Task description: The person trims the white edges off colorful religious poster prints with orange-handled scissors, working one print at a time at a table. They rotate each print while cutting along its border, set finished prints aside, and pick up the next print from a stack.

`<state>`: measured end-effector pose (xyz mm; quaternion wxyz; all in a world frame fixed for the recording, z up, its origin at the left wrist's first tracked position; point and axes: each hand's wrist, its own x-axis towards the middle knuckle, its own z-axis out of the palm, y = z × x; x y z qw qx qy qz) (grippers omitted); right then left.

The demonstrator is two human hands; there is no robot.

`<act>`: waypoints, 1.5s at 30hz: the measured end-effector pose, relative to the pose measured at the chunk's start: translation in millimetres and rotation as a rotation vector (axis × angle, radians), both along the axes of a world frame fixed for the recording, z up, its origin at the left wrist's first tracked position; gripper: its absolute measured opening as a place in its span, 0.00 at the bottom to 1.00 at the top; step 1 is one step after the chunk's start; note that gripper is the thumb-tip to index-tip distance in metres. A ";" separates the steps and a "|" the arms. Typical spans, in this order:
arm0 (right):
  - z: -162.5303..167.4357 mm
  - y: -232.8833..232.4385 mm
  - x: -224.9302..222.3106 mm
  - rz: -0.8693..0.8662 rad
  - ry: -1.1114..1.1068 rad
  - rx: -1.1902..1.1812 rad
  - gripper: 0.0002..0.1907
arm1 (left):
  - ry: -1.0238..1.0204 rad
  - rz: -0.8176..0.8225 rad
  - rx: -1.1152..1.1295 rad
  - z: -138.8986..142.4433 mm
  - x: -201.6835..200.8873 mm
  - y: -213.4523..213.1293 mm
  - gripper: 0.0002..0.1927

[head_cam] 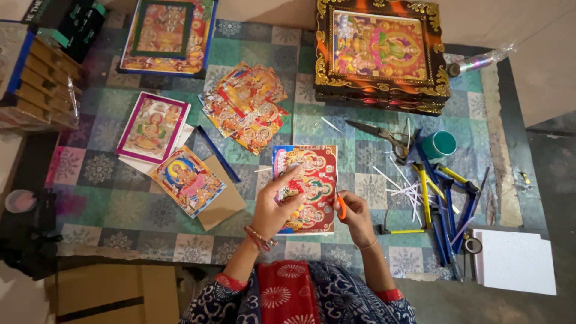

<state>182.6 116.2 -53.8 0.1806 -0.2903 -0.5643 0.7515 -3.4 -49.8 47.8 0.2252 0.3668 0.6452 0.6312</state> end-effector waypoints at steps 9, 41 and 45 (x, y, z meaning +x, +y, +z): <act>7.3 -1.2 -0.7 -0.024 -0.003 0.022 0.07 | -0.071 0.014 0.017 0.7 5.5 2.7 0.30; 4.8 5.5 6.0 -0.017 -0.012 0.016 0.07 | -0.054 0.028 0.046 3.0 10.2 3.5 0.30; 8.2 4.2 6.0 -0.020 0.006 0.015 0.07 | -0.077 0.030 0.037 5.4 11.4 4.0 0.30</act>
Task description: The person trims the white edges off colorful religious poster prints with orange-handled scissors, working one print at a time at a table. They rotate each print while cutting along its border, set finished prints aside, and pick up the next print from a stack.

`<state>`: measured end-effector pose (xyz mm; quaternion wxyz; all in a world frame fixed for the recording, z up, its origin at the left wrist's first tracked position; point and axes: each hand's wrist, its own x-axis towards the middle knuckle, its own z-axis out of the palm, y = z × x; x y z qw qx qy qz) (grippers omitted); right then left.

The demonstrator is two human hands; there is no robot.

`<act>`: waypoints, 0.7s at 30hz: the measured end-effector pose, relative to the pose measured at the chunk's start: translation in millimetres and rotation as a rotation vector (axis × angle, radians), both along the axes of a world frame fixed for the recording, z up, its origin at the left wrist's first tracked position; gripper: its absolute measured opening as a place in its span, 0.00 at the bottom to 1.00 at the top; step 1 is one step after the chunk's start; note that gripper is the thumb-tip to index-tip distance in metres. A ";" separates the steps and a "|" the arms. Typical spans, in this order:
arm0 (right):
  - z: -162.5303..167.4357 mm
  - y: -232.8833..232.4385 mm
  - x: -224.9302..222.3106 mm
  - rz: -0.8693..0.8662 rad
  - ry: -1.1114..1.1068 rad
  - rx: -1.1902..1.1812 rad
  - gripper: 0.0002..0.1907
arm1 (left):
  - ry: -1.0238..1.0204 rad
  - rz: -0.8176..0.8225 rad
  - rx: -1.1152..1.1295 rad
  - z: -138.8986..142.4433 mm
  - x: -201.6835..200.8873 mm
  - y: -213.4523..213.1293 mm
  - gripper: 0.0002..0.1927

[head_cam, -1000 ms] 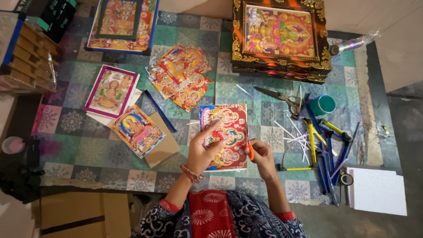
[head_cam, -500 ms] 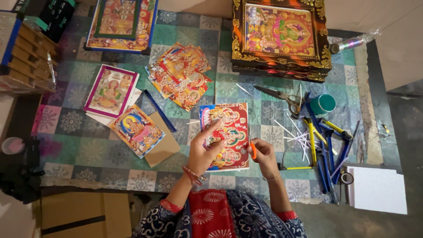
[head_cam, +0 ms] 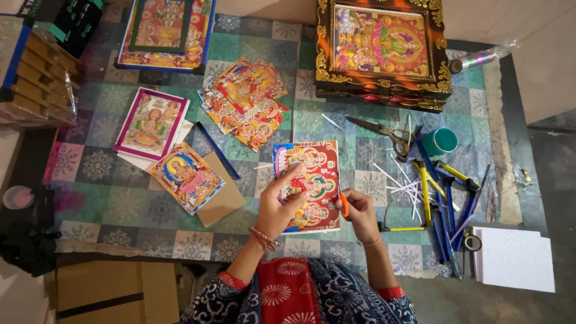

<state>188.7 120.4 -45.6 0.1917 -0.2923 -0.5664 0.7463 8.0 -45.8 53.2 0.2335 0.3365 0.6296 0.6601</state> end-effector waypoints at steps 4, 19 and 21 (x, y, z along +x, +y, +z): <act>0.3 0.0 -0.4 -0.004 0.001 -0.003 0.07 | -0.131 -0.004 -0.011 2.4 2.3 1.0 0.30; -12.1 0.6 0.6 -0.010 0.028 0.007 0.07 | 0.021 0.009 -0.004 0.4 1.3 -0.3 0.30; -12.6 -1.0 -0.2 -0.029 0.025 -0.012 0.07 | 0.025 0.014 -0.009 -0.6 1.2 0.0 0.30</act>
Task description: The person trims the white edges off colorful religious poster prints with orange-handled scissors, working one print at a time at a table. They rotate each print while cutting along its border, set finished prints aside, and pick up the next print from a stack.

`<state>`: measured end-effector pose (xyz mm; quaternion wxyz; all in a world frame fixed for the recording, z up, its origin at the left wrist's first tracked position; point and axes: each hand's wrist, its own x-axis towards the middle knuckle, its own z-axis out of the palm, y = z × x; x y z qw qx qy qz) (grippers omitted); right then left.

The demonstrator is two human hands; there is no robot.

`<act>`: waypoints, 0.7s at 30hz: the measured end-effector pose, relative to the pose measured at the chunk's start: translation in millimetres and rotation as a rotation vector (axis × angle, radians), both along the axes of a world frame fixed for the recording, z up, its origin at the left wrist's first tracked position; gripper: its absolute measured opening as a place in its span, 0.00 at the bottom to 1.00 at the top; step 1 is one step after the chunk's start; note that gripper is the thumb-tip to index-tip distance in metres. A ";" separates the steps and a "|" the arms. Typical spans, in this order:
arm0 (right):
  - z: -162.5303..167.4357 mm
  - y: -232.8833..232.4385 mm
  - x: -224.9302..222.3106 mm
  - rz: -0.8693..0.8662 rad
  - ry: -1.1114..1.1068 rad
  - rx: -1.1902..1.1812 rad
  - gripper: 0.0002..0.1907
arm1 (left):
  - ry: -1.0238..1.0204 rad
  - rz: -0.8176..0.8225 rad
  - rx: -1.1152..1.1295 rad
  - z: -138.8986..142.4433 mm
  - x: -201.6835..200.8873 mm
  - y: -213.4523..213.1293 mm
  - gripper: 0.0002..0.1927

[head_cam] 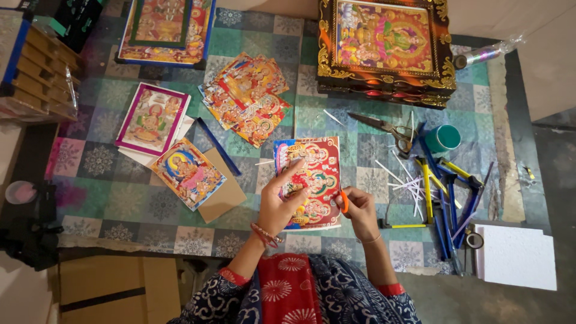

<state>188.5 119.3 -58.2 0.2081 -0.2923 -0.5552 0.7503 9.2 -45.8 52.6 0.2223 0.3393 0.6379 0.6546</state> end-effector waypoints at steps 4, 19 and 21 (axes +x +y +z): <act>1.4 -1.4 -1.7 -0.014 0.039 -0.050 0.09 | -0.025 -0.014 0.006 -1.9 1.3 1.3 0.30; 10.9 -2.9 -3.6 -0.018 0.033 -0.043 0.10 | -0.026 -0.046 -0.010 -0.3 0.7 -0.3 0.31; 9.5 -1.0 -3.7 -0.021 0.027 -0.044 0.09 | -0.057 -0.076 -0.011 -0.1 1.7 -0.8 0.32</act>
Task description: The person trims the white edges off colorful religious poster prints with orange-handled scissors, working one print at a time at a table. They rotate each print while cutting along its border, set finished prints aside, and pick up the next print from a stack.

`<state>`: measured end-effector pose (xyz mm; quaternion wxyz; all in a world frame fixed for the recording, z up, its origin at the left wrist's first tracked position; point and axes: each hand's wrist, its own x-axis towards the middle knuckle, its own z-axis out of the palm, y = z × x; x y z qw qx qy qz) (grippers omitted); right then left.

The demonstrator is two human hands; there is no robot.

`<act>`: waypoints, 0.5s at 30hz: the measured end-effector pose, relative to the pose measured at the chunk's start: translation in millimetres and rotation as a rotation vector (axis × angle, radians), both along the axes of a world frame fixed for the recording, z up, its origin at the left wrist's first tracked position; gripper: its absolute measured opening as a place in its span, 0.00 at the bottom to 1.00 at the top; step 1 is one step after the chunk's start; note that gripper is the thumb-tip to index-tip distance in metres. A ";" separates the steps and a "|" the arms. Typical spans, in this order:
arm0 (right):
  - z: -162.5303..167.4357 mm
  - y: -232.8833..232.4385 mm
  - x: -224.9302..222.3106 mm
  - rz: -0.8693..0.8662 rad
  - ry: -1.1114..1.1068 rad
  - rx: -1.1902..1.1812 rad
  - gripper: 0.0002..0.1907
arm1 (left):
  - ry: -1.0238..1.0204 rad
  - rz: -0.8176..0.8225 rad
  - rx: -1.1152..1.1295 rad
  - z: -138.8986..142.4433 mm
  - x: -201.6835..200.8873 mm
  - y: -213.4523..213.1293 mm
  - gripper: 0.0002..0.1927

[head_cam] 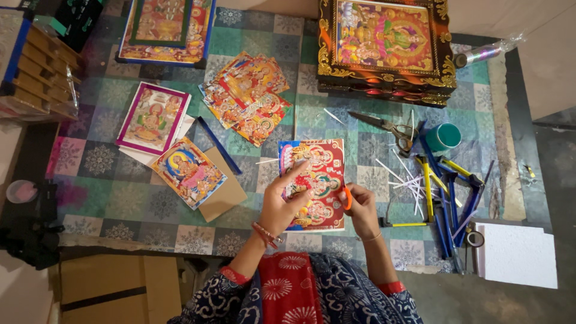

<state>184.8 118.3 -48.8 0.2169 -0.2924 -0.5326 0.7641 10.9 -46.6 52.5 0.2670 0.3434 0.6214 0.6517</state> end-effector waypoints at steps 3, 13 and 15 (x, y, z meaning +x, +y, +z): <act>-2.1 1.6 -0.1 0.000 0.012 0.014 0.09 | 0.037 0.009 -0.006 -0.5 -0.1 -0.4 0.31; -12.2 2.5 7.8 0.043 0.053 -0.089 0.11 | 0.031 0.029 0.026 -6.3 -0.7 0.1 0.31; -15.3 2.9 8.2 0.057 0.061 -0.095 0.11 | 0.028 0.043 0.030 -6.4 -2.2 -0.2 0.31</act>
